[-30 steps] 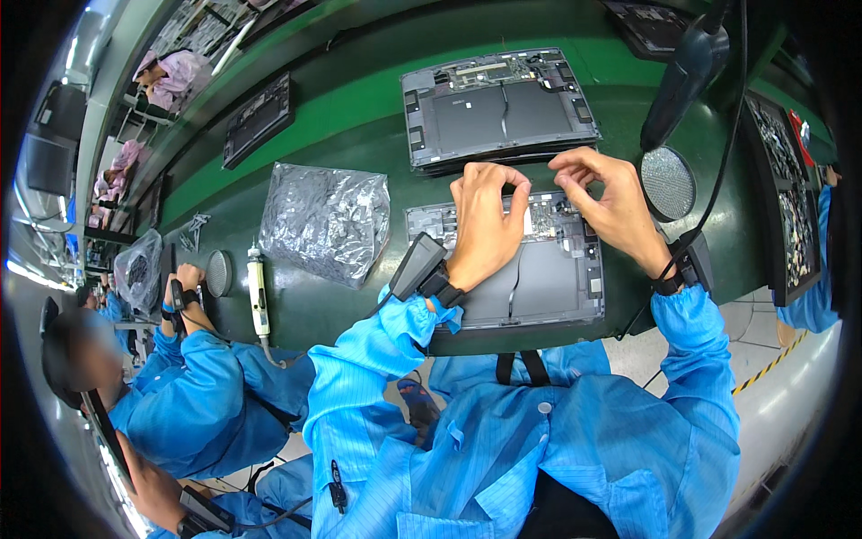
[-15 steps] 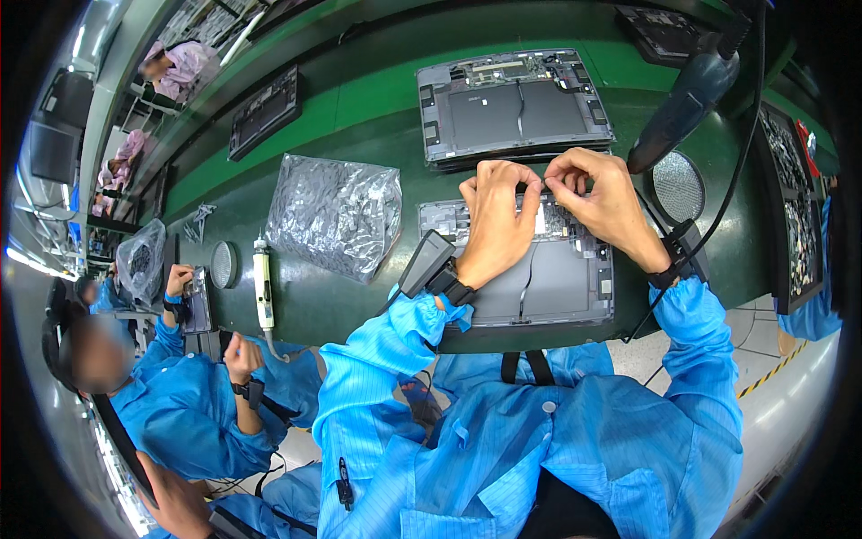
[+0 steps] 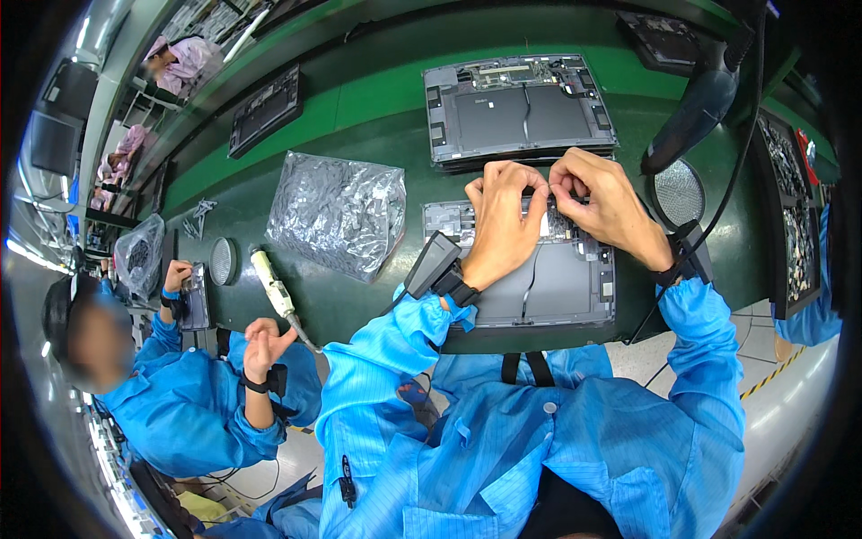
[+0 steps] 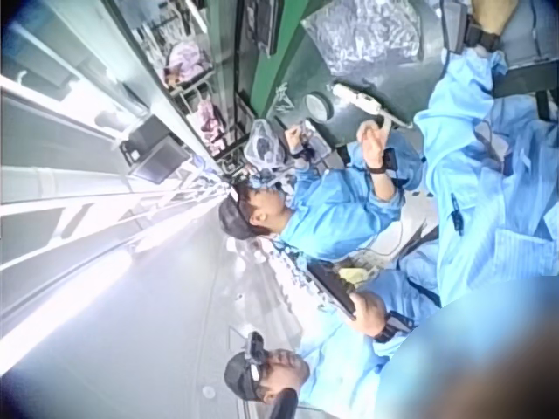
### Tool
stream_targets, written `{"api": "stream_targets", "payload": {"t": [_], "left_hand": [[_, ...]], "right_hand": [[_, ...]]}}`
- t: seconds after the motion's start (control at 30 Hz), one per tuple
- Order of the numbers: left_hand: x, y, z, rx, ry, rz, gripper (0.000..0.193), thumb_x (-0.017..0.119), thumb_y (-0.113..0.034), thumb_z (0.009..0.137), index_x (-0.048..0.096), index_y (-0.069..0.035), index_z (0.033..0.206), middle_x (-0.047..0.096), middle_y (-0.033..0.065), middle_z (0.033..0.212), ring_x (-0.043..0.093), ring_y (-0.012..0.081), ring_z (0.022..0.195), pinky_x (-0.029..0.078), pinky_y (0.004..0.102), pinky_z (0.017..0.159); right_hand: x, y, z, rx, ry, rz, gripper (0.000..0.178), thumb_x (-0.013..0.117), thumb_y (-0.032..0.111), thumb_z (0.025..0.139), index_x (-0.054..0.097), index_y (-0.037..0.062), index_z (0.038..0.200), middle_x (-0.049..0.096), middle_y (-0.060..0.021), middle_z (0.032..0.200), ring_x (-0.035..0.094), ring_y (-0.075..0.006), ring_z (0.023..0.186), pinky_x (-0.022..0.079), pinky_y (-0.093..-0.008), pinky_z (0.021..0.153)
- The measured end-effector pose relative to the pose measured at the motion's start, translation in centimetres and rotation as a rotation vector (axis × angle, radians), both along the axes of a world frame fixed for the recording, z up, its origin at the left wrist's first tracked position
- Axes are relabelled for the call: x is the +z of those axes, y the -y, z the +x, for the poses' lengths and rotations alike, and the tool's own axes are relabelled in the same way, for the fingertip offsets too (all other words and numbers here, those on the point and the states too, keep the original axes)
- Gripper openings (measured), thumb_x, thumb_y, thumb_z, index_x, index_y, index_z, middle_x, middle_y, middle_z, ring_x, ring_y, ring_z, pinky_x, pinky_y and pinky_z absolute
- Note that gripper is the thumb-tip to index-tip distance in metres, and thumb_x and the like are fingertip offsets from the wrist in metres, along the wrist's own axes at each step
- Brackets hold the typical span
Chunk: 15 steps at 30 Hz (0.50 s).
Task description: The recorder is assembling internal components of a tablet device, connecting ribbon cables and using an electric screwdriver to secure parts.
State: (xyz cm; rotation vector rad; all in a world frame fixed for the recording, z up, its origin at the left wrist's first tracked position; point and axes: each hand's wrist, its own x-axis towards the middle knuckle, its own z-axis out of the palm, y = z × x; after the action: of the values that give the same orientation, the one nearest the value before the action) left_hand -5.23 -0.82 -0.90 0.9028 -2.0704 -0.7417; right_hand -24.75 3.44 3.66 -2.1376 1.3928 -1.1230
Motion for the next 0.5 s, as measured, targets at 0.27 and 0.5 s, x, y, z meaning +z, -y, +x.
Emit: {"api": "stream_targets", "payload": {"t": [0.27, 0.5], "left_hand": [[0.4, -0.1, 0.9, -0.084, 0.023, 0.022, 0.013, 0.076, -0.013, 0.091, 0.085, -0.012, 0.101, 0.068, 0.0027, 0.134, 0.046, 0.0263, 0.142, 0.027, 0.0526, 0.111], [2.1, -1.1, 4.4, -0.06, 0.105, -0.124, 0.024, 0.078, -0.014, 0.088, 0.086, -0.013, 0.111, 0.07, 0.007, 0.14, 0.055, 0.0297, 0.141, 0.03, 0.0519, 0.116]], "right_hand": [[0.9, -0.2, -0.6, 0.031, -0.074, 0.057, 0.016, 0.074, -0.002, 0.083, 0.063, -0.0007, 0.095, 0.059, -0.0111, 0.083, 0.06, -0.0248, 0.071, 0.049, -0.0392, 0.065], [0.7, -1.0, 0.4, 0.05, -0.063, 0.163, 0.015, 0.074, -0.002, 0.082, 0.063, -0.0005, 0.093, 0.056, -0.0106, 0.077, 0.056, -0.0251, 0.067, 0.047, -0.0406, 0.062]]}}
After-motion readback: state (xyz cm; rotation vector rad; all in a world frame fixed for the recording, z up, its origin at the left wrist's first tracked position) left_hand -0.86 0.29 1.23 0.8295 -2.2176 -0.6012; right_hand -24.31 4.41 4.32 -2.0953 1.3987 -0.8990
